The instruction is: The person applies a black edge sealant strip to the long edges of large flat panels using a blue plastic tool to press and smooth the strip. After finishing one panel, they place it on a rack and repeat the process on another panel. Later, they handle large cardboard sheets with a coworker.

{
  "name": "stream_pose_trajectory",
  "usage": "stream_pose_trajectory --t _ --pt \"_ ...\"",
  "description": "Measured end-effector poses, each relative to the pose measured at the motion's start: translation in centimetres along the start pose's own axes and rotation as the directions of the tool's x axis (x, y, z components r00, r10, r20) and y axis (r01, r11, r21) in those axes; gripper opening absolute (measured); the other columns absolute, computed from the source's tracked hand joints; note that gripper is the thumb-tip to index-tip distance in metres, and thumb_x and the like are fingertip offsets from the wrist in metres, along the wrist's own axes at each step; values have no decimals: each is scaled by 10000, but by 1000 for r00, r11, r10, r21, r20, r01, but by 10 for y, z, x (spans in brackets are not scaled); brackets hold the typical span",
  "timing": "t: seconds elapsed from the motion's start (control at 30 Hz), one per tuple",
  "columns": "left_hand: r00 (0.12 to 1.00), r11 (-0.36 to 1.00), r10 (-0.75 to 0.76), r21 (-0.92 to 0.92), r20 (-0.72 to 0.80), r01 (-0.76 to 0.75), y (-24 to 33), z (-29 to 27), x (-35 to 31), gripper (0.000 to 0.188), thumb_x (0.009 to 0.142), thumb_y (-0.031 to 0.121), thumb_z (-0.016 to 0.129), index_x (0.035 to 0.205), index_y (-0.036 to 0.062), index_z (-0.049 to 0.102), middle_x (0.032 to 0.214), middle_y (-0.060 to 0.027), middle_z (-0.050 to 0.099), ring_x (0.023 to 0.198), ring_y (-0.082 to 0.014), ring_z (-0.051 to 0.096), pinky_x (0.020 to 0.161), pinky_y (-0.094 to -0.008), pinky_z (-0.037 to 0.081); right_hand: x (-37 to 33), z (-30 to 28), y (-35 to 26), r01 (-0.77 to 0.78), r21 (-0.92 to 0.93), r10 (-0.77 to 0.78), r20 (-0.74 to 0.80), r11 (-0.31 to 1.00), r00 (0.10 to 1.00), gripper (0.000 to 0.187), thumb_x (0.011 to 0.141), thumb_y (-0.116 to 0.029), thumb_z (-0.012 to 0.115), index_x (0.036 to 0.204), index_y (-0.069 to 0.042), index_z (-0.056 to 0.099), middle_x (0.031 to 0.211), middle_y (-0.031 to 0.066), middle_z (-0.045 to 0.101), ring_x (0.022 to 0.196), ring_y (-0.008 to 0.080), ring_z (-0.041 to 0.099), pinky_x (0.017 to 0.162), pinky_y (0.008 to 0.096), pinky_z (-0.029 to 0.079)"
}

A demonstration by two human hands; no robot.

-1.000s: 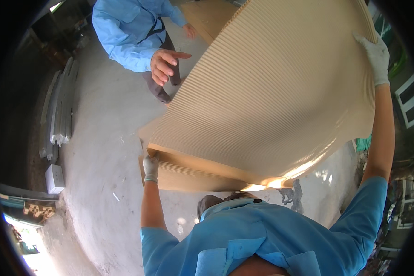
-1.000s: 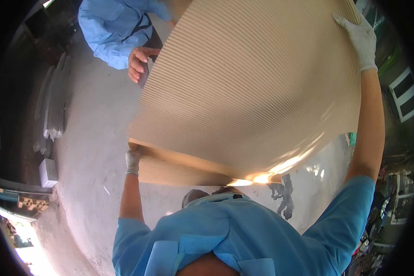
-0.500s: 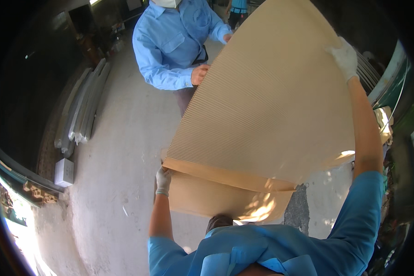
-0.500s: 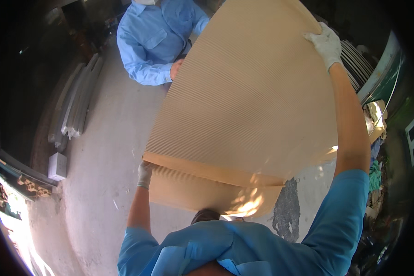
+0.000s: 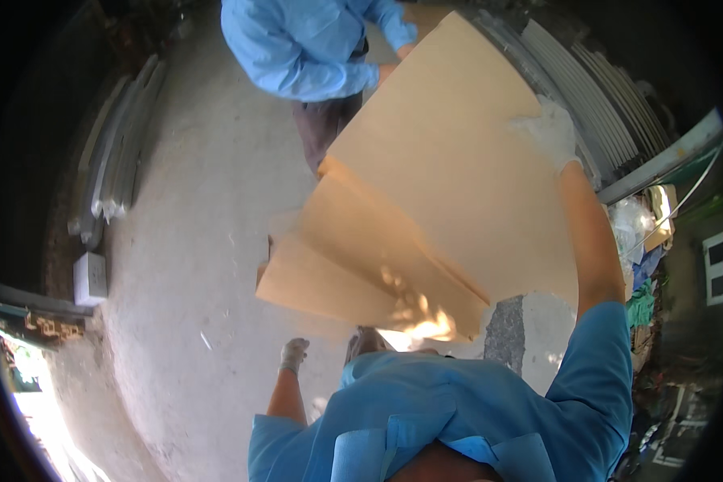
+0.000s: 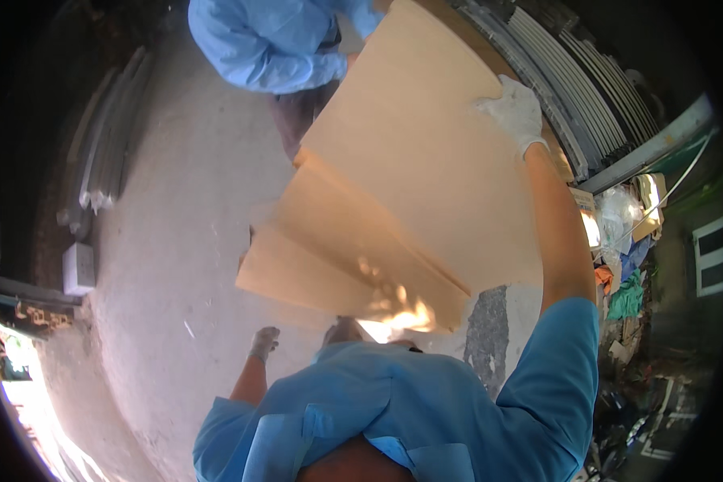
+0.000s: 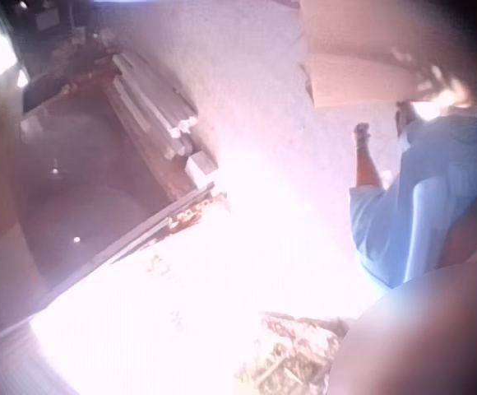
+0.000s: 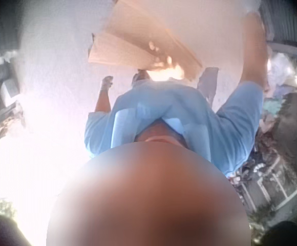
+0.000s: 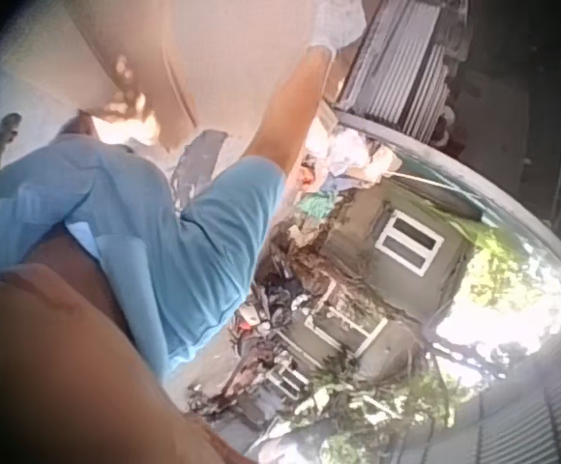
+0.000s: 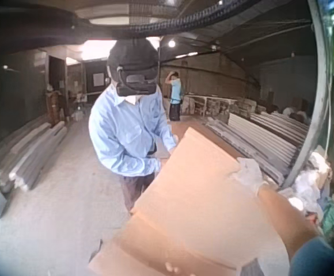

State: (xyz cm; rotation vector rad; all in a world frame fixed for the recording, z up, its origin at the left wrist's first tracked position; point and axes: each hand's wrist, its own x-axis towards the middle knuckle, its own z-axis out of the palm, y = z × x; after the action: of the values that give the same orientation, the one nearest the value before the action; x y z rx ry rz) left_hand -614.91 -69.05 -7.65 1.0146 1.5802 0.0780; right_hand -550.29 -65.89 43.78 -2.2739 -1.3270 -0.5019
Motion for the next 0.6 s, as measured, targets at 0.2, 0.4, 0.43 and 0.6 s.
stream_pose_trajectory --t 0.2,0.4,0.43,0.6 --pt "985 943 -170 -297 -41 150 -59 26 -64 286 909 260 732 1143 96 730 919 -21 724 669 -132 643 552 -293 492 5 58 20 -57 81 40 187 995 981 535 747 -362 804 1157 -33 706 1054 167 744 980 306 719 881 373 542" --pt "979 893 -198 -421 -49 159 -45 37 -90 294 920 238 712 1169 82 719 958 -12 720 714 -123 644 590 -288 489 1 94 0 -10 19 6 203 1000 979 667 743 -385 819 1276 -30 633 1182 199 704 1067 346 687 943 398 529" --pt "978 896 -203 -410 -43 168 -40 37 -89 288 921 232 708 1167 83 719 949 -9 717 711 -123 643 588 -286 487 -12 105 -8 38 -107 -23 144 994 989 686 750 -393 818 1303 -40 616 1229 202 687 1116 354 667 969 410 518" --pt "994 894 -108 -433 34 112 -18 42 -70 267 920 210 671 1165 108 692 953 -28 685 722 -158 665 638 -313 508 -109 143 -36 -61 378 -249 713 924 656 613 833 -420 776 1329 -91 630 1416 115 599 1276 301 585 1094 418 447"
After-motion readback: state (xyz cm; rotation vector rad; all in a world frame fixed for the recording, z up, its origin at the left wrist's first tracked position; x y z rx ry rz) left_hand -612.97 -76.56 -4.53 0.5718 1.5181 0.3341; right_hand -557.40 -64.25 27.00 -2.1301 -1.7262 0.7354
